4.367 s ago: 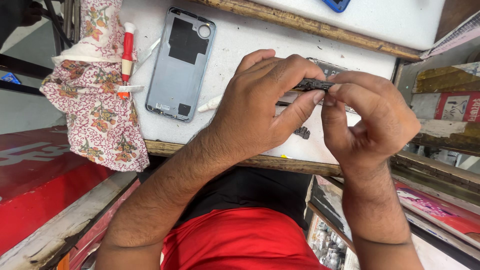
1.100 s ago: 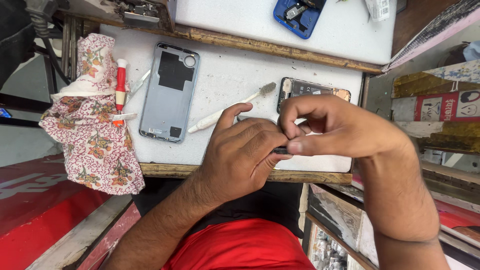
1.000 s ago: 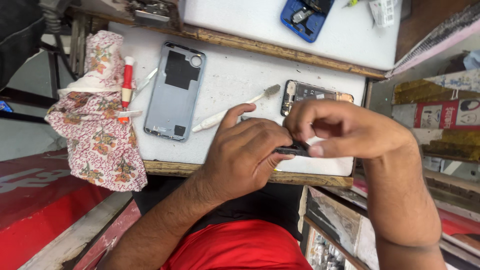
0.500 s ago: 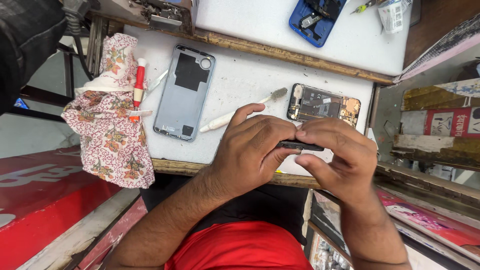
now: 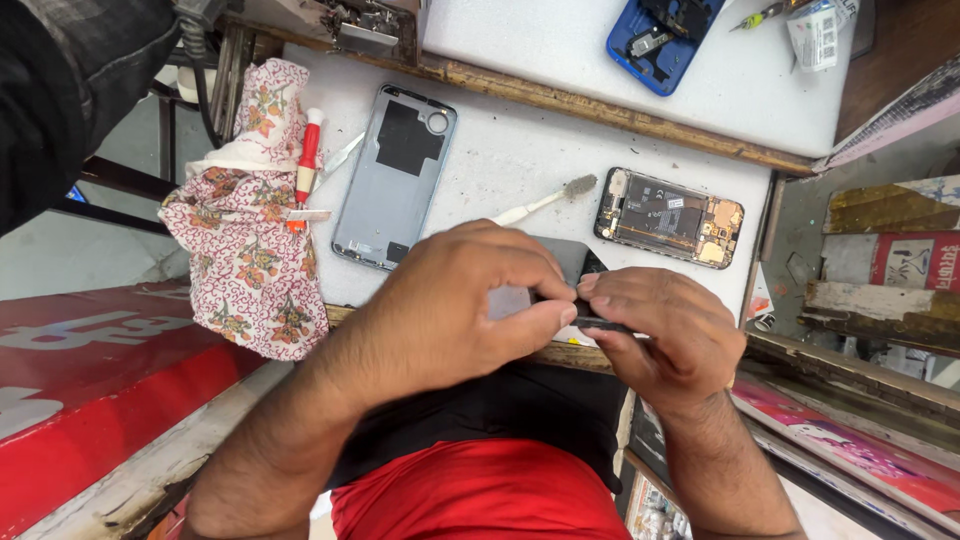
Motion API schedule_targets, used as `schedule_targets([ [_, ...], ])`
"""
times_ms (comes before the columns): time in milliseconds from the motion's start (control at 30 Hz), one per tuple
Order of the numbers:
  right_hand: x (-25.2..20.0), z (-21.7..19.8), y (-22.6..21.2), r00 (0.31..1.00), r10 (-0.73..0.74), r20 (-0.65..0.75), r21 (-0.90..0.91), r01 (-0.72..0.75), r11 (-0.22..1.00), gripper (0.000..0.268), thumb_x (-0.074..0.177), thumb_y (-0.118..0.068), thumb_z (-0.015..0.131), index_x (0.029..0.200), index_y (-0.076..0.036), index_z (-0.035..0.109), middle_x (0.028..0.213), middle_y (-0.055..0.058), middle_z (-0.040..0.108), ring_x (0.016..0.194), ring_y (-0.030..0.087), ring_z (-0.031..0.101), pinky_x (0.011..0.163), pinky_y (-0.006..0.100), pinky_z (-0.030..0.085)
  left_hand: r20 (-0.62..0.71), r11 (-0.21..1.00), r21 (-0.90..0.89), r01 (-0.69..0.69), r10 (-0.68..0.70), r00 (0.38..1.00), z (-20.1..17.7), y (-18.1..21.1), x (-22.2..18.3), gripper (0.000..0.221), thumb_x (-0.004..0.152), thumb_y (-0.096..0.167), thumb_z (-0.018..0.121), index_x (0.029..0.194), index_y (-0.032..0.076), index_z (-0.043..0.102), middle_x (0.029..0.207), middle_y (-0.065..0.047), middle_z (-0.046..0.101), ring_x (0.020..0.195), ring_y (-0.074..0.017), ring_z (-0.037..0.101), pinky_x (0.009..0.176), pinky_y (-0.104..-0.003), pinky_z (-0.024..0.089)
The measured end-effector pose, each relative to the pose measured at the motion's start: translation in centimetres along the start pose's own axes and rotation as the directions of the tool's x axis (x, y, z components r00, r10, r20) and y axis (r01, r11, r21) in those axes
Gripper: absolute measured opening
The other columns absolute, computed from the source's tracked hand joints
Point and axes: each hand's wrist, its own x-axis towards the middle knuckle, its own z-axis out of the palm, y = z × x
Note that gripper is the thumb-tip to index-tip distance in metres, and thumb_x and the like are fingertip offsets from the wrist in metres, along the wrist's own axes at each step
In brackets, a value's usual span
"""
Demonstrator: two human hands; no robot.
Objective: The person cleans the internal components of a disassembled smartphone using a brush and a cloth. They then use a screwdriver to remove screws from a small circuit board, place the board into the phone chassis, and apply adhesive from a tube to the battery area.
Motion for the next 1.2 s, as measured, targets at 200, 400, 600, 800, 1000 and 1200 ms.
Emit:
schedule_targets([
  [200,0.2,0.0,-0.9,0.999,-0.016,0.028,-0.017,0.016,1.000,0.019,0.089,-0.010,0.081,0.097,0.000,0.068,0.093,0.014,0.075,0.093,0.030,0.079,0.083,0.038,0.065,0.238,0.957,0.057,0.285,-0.290,0.927,-0.2,0.3,2.2,0.030,0.077,0.037,0.082,0.075,0.009,0.070,0.071,-0.006,0.074,0.066,-0.0188,0.073,0.061,-0.034,0.055],
  [400,0.2,-0.2,-1.1,0.998,-0.029,0.060,0.021,0.028,0.999,0.018,0.089,-0.008,0.081,0.098,0.001,0.069,0.093,0.014,0.075,0.094,0.030,0.079,0.084,0.040,0.066,0.313,0.962,-0.136,0.236,-0.184,0.932,-1.4,-0.5,1.4,0.019,0.081,0.033,0.075,0.086,0.014,0.076,0.077,0.001,0.077,0.064,-0.0154,0.072,0.061,-0.030,0.058],
  [600,0.1,0.2,-1.3,0.998,-0.015,0.061,0.000,0.015,1.000,0.021,0.089,-0.010,0.083,0.095,0.001,0.067,0.093,0.015,0.075,0.091,0.029,0.078,0.085,0.041,0.066,0.220,0.985,0.028,0.173,-0.174,0.960,-0.4,-0.3,1.3,0.030,0.078,0.040,0.081,0.076,0.011,0.072,0.074,-0.001,0.076,0.068,-0.0173,0.074,0.063,-0.035,0.057],
  [800,0.0,0.1,-1.3,0.998,0.008,0.060,-0.022,-0.007,1.000,0.019,0.091,-0.013,0.081,0.095,0.002,0.069,0.093,0.014,0.075,0.094,0.030,0.079,0.085,0.040,0.066,0.115,0.992,0.113,0.049,-0.062,0.991,-0.4,0.2,0.8,0.026,0.083,0.036,0.081,0.080,0.011,0.072,0.076,-0.006,0.074,0.073,-0.0243,0.073,0.067,-0.039,0.055],
  [1000,-0.9,0.1,-0.7,0.997,0.005,0.073,0.186,-0.018,0.982,0.029,0.098,-0.013,0.076,0.104,-0.004,0.050,0.100,0.020,0.074,0.101,0.034,0.078,0.085,0.041,0.066,0.242,0.975,0.065,0.213,-0.222,0.944,-1.3,0.2,0.9,0.023,0.079,0.039,0.080,0.083,0.017,0.075,0.075,0.001,0.075,0.065,-0.0212,0.075,0.062,-0.037,0.057],
  [1200,-2.0,0.6,-0.1,0.995,0.089,0.050,0.227,-0.098,0.969,0.038,0.098,-0.010,0.075,0.104,-0.009,0.038,0.100,0.024,0.074,0.097,0.033,0.078,0.088,0.043,0.065,0.130,0.932,0.281,0.230,-0.275,0.953,0.8,1.2,1.9,0.046,0.072,0.053,0.084,0.071,0.011,0.067,0.064,-0.004,0.070,0.066,-0.0274,0.072,0.061,-0.042,0.055],
])
